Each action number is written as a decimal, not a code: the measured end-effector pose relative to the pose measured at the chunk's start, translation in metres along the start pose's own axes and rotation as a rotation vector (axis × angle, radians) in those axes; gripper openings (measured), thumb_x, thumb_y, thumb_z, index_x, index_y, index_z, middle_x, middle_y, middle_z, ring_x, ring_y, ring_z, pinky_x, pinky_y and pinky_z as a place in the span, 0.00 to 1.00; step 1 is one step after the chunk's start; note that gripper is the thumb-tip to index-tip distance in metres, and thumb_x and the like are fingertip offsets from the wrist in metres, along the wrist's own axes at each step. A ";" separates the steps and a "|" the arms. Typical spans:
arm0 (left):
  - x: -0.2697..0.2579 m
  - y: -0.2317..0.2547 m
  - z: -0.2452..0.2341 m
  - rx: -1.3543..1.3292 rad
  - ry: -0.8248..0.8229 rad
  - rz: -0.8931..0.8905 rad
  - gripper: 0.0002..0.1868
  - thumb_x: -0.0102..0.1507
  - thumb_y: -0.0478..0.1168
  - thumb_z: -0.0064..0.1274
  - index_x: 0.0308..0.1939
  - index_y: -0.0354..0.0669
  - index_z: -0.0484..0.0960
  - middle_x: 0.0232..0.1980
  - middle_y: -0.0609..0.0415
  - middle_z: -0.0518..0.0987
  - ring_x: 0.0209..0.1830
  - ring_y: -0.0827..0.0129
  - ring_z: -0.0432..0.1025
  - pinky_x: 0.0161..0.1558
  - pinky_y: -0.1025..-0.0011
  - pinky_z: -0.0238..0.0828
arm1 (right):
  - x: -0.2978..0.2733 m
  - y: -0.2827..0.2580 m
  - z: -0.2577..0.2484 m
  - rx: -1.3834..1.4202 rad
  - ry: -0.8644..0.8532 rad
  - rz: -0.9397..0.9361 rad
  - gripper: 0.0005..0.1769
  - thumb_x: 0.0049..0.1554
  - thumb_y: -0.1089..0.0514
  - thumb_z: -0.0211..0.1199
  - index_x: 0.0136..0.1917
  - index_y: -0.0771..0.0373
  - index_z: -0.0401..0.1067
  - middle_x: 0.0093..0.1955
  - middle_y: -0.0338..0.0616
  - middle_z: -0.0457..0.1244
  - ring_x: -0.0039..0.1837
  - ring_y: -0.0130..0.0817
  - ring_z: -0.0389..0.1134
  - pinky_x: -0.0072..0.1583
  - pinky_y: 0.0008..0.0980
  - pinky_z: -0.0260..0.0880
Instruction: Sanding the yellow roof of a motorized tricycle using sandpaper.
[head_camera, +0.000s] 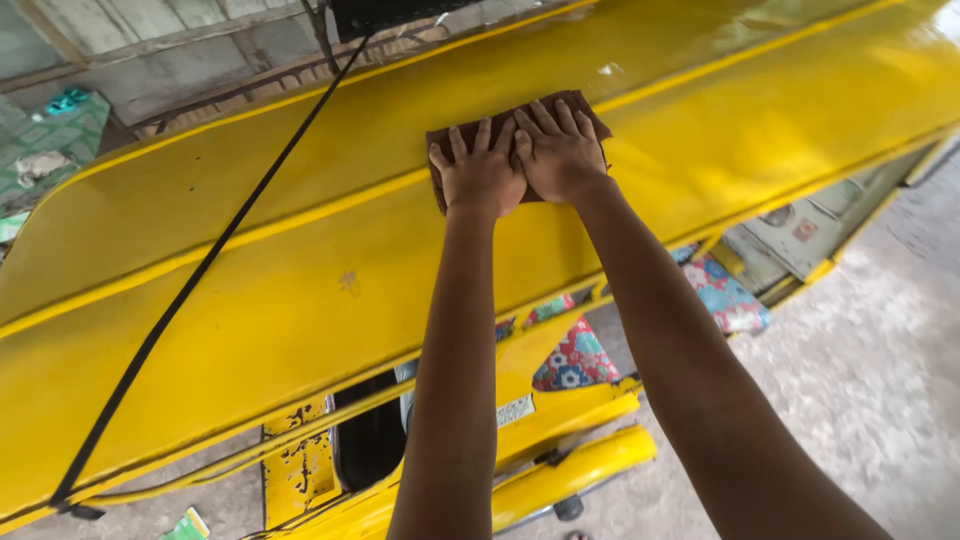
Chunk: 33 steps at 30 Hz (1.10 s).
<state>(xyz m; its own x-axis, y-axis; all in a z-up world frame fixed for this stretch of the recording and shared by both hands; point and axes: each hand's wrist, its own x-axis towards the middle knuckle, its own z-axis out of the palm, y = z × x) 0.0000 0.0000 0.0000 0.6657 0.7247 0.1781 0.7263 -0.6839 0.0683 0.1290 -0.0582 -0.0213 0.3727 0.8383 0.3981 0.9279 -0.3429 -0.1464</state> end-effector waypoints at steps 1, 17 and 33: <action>-0.009 0.001 0.001 -0.001 0.000 0.012 0.34 0.69 0.59 0.25 0.81 0.73 0.44 0.85 0.61 0.42 0.83 0.41 0.35 0.74 0.30 0.25 | -0.011 -0.001 0.001 -0.004 0.003 0.011 0.34 0.68 0.40 0.31 0.82 0.50 0.53 0.86 0.43 0.43 0.85 0.52 0.39 0.80 0.55 0.32; -0.051 0.038 0.040 -0.018 0.272 0.299 0.33 0.68 0.59 0.31 0.79 0.70 0.56 0.84 0.55 0.48 0.81 0.34 0.40 0.71 0.26 0.31 | -0.102 0.021 -0.002 0.033 0.165 0.148 0.33 0.68 0.43 0.36 0.83 0.52 0.50 0.87 0.46 0.40 0.85 0.55 0.36 0.80 0.55 0.32; 0.075 0.134 -0.001 -0.007 -0.061 0.137 0.37 0.68 0.57 0.30 0.82 0.70 0.45 0.86 0.61 0.42 0.82 0.37 0.38 0.74 0.31 0.31 | 0.017 0.149 -0.022 0.010 0.097 0.118 0.32 0.67 0.43 0.33 0.80 0.50 0.57 0.83 0.42 0.48 0.84 0.48 0.41 0.79 0.52 0.36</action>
<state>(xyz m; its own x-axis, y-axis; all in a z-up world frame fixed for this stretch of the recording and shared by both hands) 0.1467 -0.0375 0.0233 0.7680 0.6279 0.1263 0.6267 -0.7774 0.0539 0.2737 -0.1046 -0.0161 0.4768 0.7471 0.4631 0.8778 -0.4324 -0.2063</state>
